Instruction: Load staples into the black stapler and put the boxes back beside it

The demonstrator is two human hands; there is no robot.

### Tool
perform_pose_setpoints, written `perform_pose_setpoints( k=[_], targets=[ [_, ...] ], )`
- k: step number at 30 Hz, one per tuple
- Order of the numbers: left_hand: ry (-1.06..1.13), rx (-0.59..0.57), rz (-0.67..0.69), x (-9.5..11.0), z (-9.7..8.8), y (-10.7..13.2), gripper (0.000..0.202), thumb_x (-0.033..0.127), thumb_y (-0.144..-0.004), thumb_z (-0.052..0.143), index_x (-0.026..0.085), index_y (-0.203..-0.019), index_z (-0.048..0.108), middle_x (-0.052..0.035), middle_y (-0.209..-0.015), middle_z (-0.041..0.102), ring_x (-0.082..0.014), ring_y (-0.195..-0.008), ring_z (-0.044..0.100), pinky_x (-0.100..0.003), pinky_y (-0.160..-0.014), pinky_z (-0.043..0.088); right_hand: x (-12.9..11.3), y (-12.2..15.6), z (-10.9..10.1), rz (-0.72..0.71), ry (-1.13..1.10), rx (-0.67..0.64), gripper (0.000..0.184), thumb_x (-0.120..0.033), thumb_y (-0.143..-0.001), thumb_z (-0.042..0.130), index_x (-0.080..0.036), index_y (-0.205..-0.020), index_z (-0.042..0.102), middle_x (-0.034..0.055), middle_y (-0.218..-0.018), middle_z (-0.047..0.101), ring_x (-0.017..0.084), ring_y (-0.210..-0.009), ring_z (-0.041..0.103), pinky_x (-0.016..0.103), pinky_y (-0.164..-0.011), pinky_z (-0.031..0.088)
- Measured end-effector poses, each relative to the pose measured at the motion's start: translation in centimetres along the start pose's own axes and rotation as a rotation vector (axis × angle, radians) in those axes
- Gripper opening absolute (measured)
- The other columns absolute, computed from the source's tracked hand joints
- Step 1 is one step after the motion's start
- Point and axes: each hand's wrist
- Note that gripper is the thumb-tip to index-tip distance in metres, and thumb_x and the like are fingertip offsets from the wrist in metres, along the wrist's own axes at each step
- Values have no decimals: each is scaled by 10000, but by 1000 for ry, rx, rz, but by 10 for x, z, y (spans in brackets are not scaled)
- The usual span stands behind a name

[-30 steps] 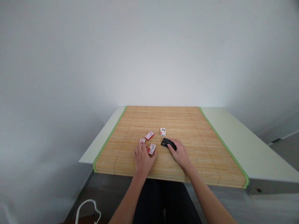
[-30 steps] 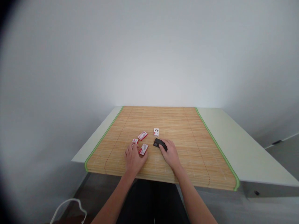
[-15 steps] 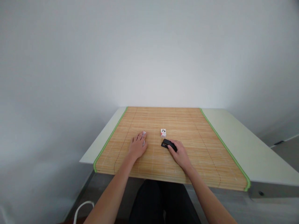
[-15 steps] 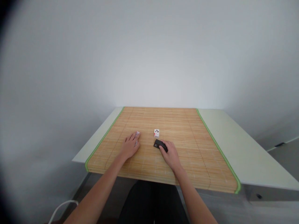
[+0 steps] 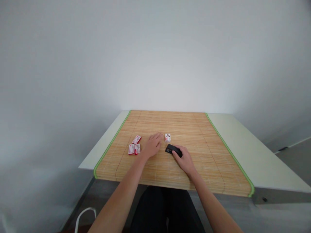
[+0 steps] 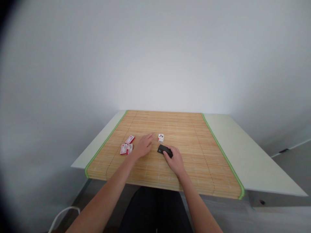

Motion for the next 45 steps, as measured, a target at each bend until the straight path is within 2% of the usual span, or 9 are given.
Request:
perform_pose_setpoints(
  k=[3, 7, 11, 15, 20, 25, 30, 38, 45],
  targets=[
    [7, -80, 82, 16, 20, -42, 459, 321, -1018, 442, 295, -1469, 525, -27, -1592, 458, -203, -1459, 405, -400, -1230, 275, 1, 0, 0, 7, 9, -6, 365, -491, -971, 560, -248, -1228, 649, 108, -1208, 688, 291, -1114, 615, 490, -1018, 484],
    [-69, -130, 1, 4, 28, -59, 373, 394, -930, 631, 272, -1281, 666, -54, -1446, 596, -234, -1329, 531, -386, -1153, 384, 1, 0, 0, -2, 14, -3, 362, -483, -966, 565, -239, -1215, 661, 104, -1193, 699, 284, -1098, 628, 468, -1005, 496],
    [-125, -91, -121, -30, 6, -33, 258, 328, -989, 529, 234, -1168, 690, -81, -1271, 676, -231, -1199, 604, -386, -1089, 435, 1, 0, 0, -6, 10, 16, 351, -471, -957, 575, -241, -1206, 667, 105, -1201, 701, 287, -1102, 633, 466, -1001, 501],
    [-176, -42, -222, -57, -20, 4, 323, 245, -1001, 463, 246, -1269, 643, -85, -1399, 616, -240, -1283, 556, -424, -1123, 400, 2, -1, 0, 2, 23, 9, 350, -470, -954, 578, -240, -1199, 671, 104, -1192, 704, 285, -1098, 636, 465, -1002, 503],
    [-211, 73, -293, -65, -28, 31, 482, 290, -998, 491, 297, -1480, 484, -69, -1546, 505, -275, -1437, 413, -534, -1227, 232, 0, 1, -2, 4, 21, -7, 386, -420, -950, 566, -236, -1280, 649, 105, -1257, 688, 281, -1162, 625, 477, -1057, 486],
    [-96, 305, -421, -73, -27, 50, 480, 432, -1015, 484, 249, -1457, 520, -100, -1518, 531, -289, -1403, 464, -511, -1202, 320, -15, 15, 4, 31, -34, -61, 586, -257, -907, 527, -239, -1491, 495, 93, -1478, 566, 264, -1359, 534, 483, -1190, 396],
    [130, 423, -445, -80, -25, 69, 465, 467, -1051, 404, 221, -1408, 572, -90, -1470, 582, -249, -1364, 528, -458, -1206, 365, -40, 20, 30, -90, -123, -246, 865, -147, -835, 539, -247, -1635, 224, 66, -1648, 346, 246, -1517, 341, 482, -1267, 287],
    [276, 479, -504, -80, -18, 80, 452, 479, -1053, 406, 243, -1384, 604, -67, -1441, 617, -231, -1347, 558, -443, -1196, 388, -59, -11, 102, -110, -106, -275, 869, -185, -826, 659, -236, -1611, 289, 111, -1519, 507, 281, -1401, 469, 504, -1210, 359],
    [290, 482, -519, -84, -17, 80, 451, 492, -1042, 423, 257, -1373, 620, -62, -1427, 631, -241, -1341, 569, -452, -1189, 399, -82, -15, 144, -73, -99, -195, 858, -232, -860, 669, -245, -1618, 267, 116, -1549, 461, 301, -1412, 443, 503, -1183, 374]
  ],
)
Point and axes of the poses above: each hand's wrist, its own y-axis away from the middle knuckle, its own z-axis out of the palm, x = y × z
